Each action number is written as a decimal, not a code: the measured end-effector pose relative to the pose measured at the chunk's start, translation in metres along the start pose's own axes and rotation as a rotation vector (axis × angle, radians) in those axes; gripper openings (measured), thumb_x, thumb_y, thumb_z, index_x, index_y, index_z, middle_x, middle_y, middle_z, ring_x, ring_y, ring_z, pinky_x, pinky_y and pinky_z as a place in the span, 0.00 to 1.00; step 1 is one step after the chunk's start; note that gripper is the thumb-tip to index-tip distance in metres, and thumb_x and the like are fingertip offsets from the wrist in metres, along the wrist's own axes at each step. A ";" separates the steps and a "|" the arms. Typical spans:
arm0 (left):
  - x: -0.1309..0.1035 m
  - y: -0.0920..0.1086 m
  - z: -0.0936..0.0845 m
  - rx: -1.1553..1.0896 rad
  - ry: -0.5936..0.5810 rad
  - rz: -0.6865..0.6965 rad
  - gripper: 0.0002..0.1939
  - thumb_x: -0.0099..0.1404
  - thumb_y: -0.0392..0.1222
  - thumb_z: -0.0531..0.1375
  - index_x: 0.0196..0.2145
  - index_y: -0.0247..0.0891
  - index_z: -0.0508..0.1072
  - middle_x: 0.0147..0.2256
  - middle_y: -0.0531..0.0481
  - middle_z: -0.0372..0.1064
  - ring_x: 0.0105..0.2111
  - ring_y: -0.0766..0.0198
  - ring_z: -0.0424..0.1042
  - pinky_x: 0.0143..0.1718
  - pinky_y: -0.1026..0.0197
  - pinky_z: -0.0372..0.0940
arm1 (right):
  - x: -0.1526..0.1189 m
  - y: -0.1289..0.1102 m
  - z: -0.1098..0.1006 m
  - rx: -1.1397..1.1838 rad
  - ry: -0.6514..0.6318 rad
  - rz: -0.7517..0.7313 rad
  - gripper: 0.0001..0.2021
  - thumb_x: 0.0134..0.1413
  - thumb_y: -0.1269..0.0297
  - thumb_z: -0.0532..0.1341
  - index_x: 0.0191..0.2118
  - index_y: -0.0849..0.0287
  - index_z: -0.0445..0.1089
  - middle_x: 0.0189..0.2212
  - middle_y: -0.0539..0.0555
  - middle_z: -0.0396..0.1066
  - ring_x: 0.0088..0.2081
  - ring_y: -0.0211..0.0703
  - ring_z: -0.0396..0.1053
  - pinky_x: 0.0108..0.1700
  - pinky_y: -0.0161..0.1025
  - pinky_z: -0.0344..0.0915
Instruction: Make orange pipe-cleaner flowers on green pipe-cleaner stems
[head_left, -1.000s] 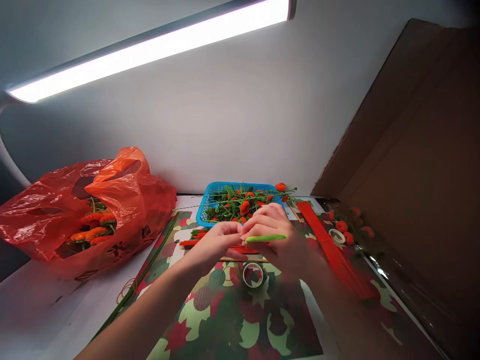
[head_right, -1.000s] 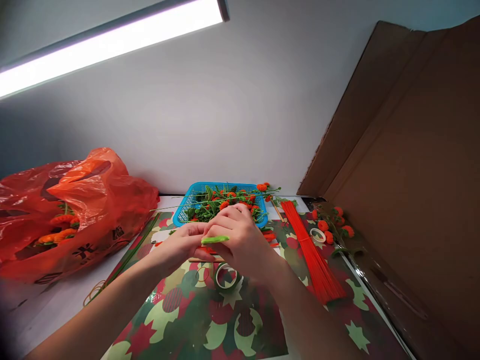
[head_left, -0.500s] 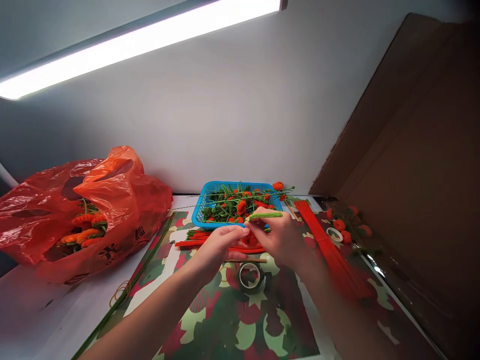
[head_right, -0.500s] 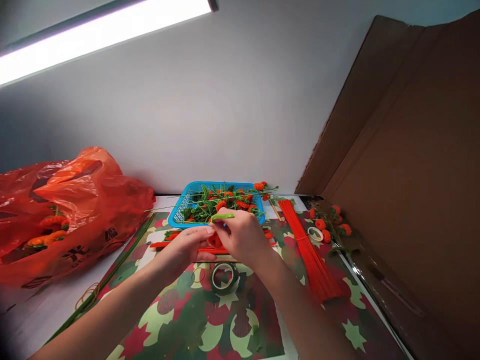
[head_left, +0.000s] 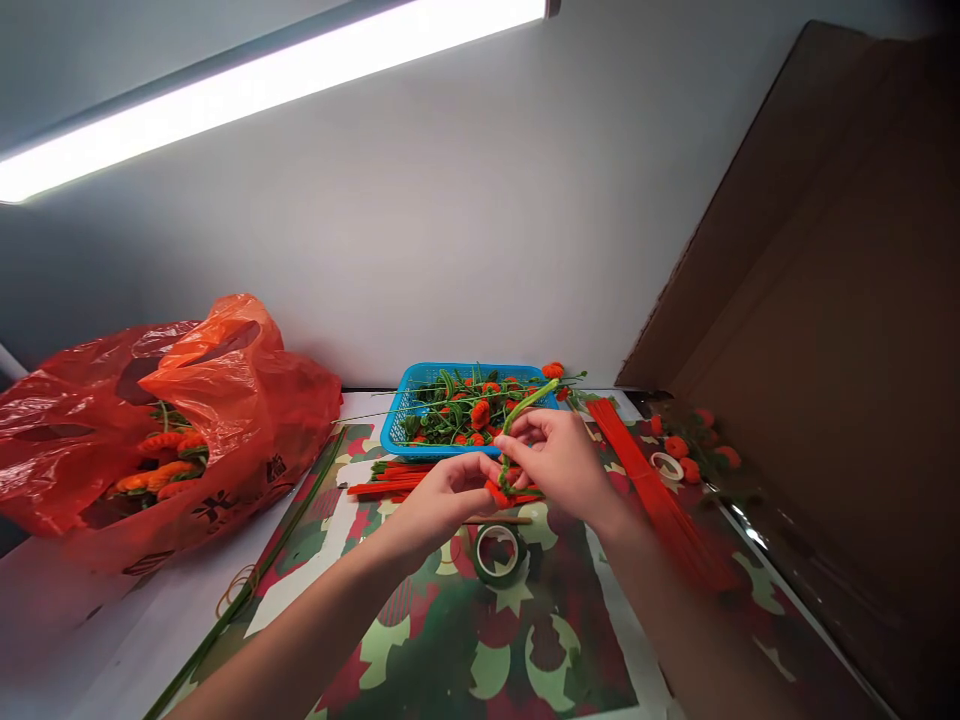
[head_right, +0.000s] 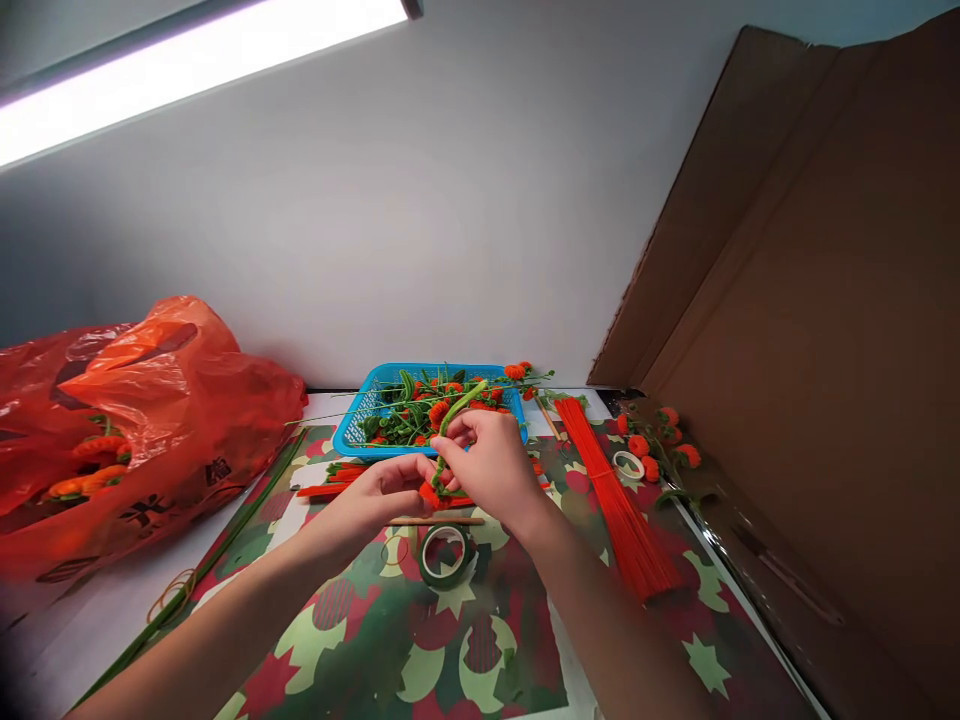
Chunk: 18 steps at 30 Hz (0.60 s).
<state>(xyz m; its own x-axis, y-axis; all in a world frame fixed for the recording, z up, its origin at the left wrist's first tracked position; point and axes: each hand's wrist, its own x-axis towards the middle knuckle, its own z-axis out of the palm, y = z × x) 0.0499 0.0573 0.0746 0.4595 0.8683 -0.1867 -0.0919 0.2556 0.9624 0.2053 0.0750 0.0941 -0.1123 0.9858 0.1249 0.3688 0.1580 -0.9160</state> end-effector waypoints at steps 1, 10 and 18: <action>0.000 0.000 0.000 -0.003 -0.012 0.011 0.07 0.46 0.34 0.62 0.26 0.36 0.69 0.27 0.55 0.66 0.27 0.70 0.63 0.30 0.67 0.59 | 0.001 0.001 0.000 0.015 -0.007 0.030 0.09 0.48 0.61 0.63 0.27 0.60 0.68 0.24 0.52 0.71 0.18 0.38 0.69 0.18 0.32 0.63; 0.002 -0.001 -0.003 0.084 0.175 0.227 0.08 0.51 0.43 0.67 0.24 0.37 0.74 0.31 0.51 0.68 0.33 0.64 0.67 0.37 0.64 0.62 | -0.002 -0.007 -0.004 0.023 0.020 -0.160 0.10 0.50 0.59 0.63 0.26 0.60 0.67 0.23 0.50 0.70 0.26 0.37 0.68 0.28 0.34 0.65; 0.006 -0.007 -0.012 0.136 0.519 0.418 0.11 0.56 0.48 0.64 0.24 0.39 0.77 0.36 0.49 0.69 0.38 0.61 0.68 0.40 0.62 0.62 | -0.005 -0.006 -0.005 -0.204 -0.124 -0.391 0.19 0.44 0.57 0.68 0.42 0.57 0.68 0.42 0.53 0.71 0.47 0.46 0.66 0.47 0.41 0.63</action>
<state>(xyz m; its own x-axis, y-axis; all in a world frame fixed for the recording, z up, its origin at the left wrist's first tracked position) 0.0429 0.0653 0.0641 -0.0776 0.9825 0.1691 -0.0418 -0.1726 0.9841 0.2080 0.0691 0.1008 -0.3839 0.8377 0.3885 0.4497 0.5370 -0.7137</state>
